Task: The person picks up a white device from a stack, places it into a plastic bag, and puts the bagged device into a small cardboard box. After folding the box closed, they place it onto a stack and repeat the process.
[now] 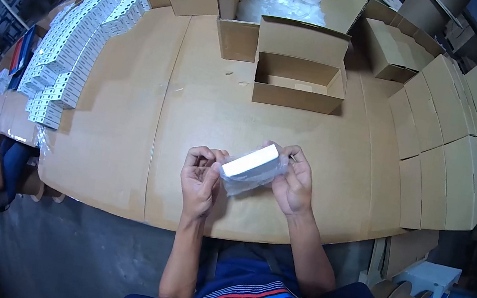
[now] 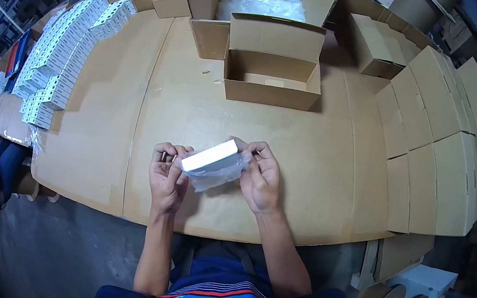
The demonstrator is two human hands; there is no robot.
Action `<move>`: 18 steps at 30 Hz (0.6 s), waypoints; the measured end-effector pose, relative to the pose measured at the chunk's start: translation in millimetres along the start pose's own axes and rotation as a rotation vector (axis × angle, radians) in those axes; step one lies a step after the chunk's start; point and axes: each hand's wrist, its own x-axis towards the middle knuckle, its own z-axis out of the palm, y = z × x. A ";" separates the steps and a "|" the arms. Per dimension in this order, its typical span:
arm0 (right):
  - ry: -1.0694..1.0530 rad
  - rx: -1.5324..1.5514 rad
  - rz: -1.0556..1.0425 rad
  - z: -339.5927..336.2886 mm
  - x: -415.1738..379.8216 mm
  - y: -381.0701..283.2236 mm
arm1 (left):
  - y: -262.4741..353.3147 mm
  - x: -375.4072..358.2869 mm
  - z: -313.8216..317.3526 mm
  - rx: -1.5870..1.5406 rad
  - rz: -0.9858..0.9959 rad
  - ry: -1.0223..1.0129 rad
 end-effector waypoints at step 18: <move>0.036 -0.473 -0.023 9.8 -5.4 -0.2 | -15.8 11.1 -3.9 -0.007 0.041 0.139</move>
